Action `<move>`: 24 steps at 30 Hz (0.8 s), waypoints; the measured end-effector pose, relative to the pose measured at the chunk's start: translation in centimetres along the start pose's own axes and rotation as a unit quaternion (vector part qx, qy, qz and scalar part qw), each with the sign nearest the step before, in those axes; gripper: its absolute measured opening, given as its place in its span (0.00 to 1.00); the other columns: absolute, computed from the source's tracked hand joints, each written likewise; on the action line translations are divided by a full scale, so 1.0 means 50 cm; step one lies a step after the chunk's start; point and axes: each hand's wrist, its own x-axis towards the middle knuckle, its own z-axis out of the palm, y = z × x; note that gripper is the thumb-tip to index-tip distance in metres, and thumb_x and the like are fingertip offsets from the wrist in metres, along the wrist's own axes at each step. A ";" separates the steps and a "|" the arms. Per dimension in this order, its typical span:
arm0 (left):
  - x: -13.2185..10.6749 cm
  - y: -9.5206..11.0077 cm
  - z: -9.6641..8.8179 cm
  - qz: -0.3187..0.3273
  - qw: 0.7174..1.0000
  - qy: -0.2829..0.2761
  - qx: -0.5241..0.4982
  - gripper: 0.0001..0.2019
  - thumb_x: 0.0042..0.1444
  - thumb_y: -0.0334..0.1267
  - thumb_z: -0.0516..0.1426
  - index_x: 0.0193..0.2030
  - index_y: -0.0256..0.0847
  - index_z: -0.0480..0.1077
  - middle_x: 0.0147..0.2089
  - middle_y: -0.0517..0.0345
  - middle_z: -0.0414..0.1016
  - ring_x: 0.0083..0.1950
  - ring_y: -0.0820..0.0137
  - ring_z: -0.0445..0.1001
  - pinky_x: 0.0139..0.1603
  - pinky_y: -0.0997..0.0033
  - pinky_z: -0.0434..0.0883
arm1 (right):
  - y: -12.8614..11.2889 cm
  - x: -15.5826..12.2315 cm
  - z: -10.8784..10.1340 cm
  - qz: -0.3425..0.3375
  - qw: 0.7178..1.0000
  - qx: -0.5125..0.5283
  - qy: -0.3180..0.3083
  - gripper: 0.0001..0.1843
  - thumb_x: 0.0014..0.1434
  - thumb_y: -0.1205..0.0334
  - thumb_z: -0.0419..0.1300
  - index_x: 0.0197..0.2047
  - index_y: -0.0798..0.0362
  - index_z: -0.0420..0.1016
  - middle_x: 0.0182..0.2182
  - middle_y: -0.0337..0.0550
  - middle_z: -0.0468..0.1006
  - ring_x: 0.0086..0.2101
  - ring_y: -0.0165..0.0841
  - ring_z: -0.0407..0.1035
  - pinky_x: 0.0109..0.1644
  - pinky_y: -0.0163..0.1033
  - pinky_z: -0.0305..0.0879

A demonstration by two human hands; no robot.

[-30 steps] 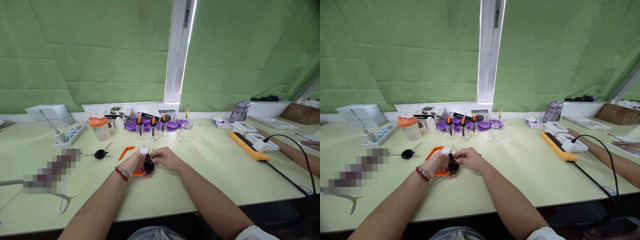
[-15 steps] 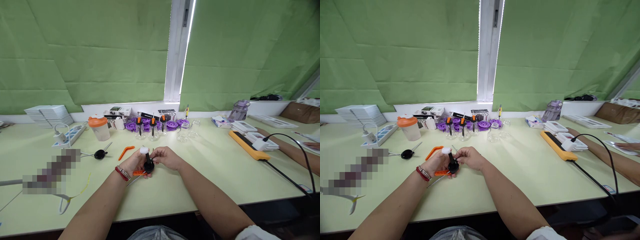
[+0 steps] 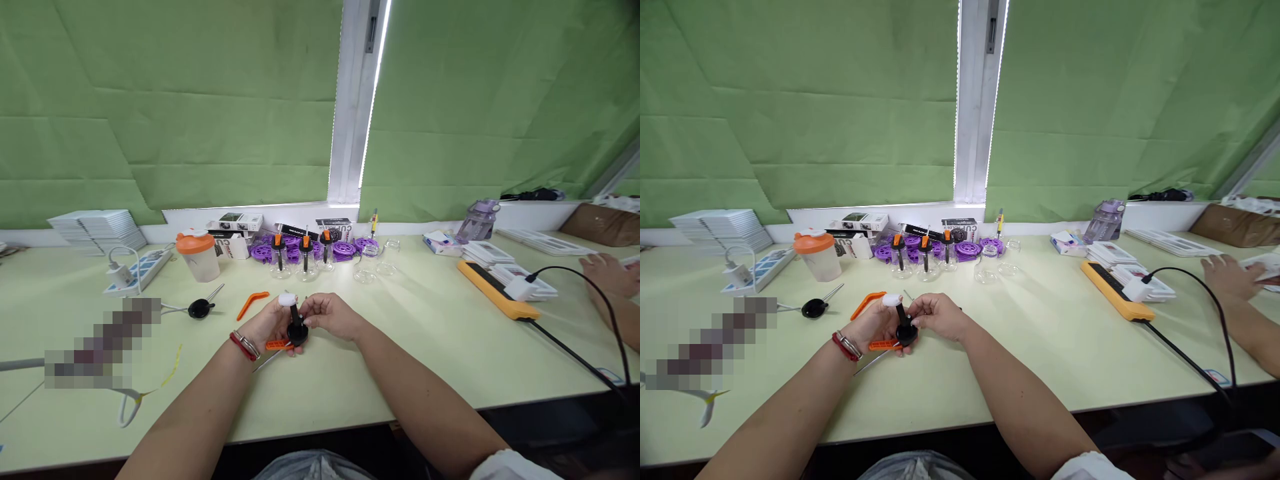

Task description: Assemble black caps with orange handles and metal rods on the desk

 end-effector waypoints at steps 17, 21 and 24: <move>-0.004 0.000 0.004 -0.005 1.000 0.004 0.015 0.28 0.48 0.61 0.47 0.41 0.36 0.64 0.27 0.50 0.73 0.26 0.61 0.74 0.22 0.69 0.64 | -0.005 -0.002 0.003 0.000 1.000 -0.001 0.007 0.14 0.41 0.62 0.69 0.32 0.57 0.75 0.26 0.38 0.74 0.28 0.27 0.66 0.37 0.37 0.64; -0.003 -0.001 0.003 -0.001 1.000 -0.003 0.017 0.29 0.46 0.64 0.48 0.39 0.36 0.64 0.26 0.49 0.73 0.26 0.61 0.74 0.22 0.69 0.65 | -0.003 -0.001 0.002 -0.001 1.000 -0.007 0.012 0.13 0.41 0.62 0.68 0.32 0.57 0.75 0.25 0.38 0.74 0.28 0.27 0.66 0.37 0.37 0.64; -0.002 -0.001 0.003 -0.002 1.000 0.001 0.017 0.30 0.46 0.64 0.48 0.38 0.36 0.64 0.26 0.50 0.72 0.26 0.60 0.74 0.23 0.69 0.65 | -0.002 -0.001 0.003 -0.002 1.000 -0.004 0.017 0.13 0.42 0.62 0.68 0.32 0.57 0.75 0.25 0.38 0.74 0.27 0.27 0.66 0.37 0.38 0.64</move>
